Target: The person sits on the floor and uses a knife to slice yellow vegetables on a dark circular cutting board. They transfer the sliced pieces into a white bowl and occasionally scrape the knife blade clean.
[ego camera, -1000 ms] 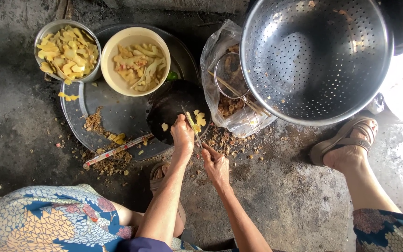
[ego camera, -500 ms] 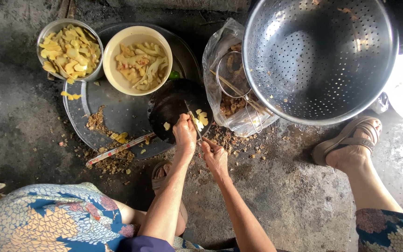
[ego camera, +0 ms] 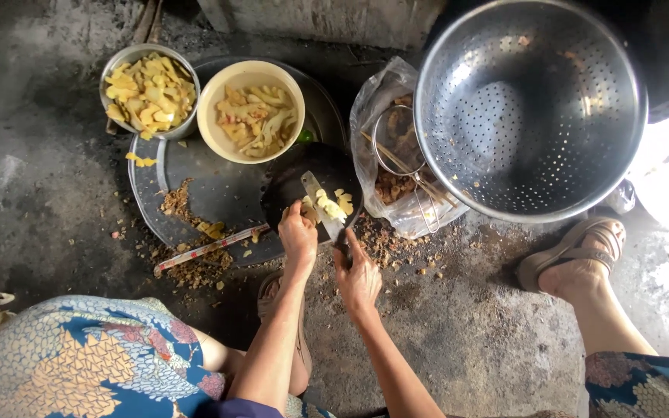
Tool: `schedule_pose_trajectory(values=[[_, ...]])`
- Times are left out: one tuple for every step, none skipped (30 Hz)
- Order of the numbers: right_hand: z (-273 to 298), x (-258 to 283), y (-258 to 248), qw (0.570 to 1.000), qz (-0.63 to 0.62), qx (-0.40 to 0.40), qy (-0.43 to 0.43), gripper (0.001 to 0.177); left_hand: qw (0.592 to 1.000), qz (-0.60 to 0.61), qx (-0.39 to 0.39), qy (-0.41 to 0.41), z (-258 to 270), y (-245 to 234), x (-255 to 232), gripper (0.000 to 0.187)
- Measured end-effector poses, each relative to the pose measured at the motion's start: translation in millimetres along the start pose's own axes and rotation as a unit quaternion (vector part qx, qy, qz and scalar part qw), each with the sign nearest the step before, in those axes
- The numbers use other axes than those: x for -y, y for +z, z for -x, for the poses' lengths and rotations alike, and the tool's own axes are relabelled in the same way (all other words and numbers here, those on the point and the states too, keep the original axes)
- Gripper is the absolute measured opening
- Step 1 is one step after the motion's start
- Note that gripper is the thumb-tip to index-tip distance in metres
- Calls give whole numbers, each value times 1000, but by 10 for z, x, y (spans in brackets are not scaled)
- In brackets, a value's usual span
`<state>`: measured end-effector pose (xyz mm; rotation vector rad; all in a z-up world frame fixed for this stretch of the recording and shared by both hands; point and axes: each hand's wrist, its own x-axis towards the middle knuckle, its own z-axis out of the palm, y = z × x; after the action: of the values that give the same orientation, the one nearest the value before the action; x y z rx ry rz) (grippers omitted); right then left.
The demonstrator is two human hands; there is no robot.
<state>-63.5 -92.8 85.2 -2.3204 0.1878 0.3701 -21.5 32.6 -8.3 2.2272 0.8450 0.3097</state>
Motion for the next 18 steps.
schedule_pose_trajectory(values=[[10,-3,17,1000,2,0,-3,46,1000,2,-2,-1,-6,11,39,33],[18,-9,31,1000,17,-11,-13,49,999,-8,-33,27,-13,26,75,38],[28,-12,49,999,31,-22,-22,53,996,-19,-63,55,-20,36,115,45],[1,-102,125,999,32,-22,-25,53,996,-18,-65,54,-23,9,66,45],[-27,-193,200,999,41,-22,-17,50,995,-16,-86,56,-26,-17,16,37],[-59,-286,271,998,49,-22,-10,47,992,-15,-107,59,-28,-40,-37,29],[-80,-367,330,998,49,-23,-11,47,992,-14,-108,59,-38,23,-28,29],[-104,-450,385,997,65,-44,-21,45,988,13,-128,86,-47,90,-21,16],[-123,-539,441,994,80,-64,-30,43,982,39,-147,113,-50,159,-12,6],[-108,-529,430,994,80,-65,-31,43,982,40,-147,113,-15,116,-95,6],[-89,-518,420,992,95,-78,-35,42,981,53,-148,114,22,73,-177,18],[-73,-506,408,989,109,-91,-39,42,980,65,-150,115,57,32,-261,32],[-70,-506,396,989,109,-92,-38,42,980,66,-149,116,65,121,-223,32],[-65,-506,385,988,117,-96,-40,42,986,72,-126,86,75,209,-184,35],[-61,-506,377,986,125,-100,-42,43,990,80,-104,56,83,296,-143,39],[-60,-512,381,986,125,-102,-42,43,990,80,-103,57,71,322,-143,39],[-57,-518,383,985,129,-105,-41,42,989,122,-82,5,61,349,-145,35],[-58,-523,385,984,133,-108,-40,41,984,163,-60,-48,48,376,-147,31]])
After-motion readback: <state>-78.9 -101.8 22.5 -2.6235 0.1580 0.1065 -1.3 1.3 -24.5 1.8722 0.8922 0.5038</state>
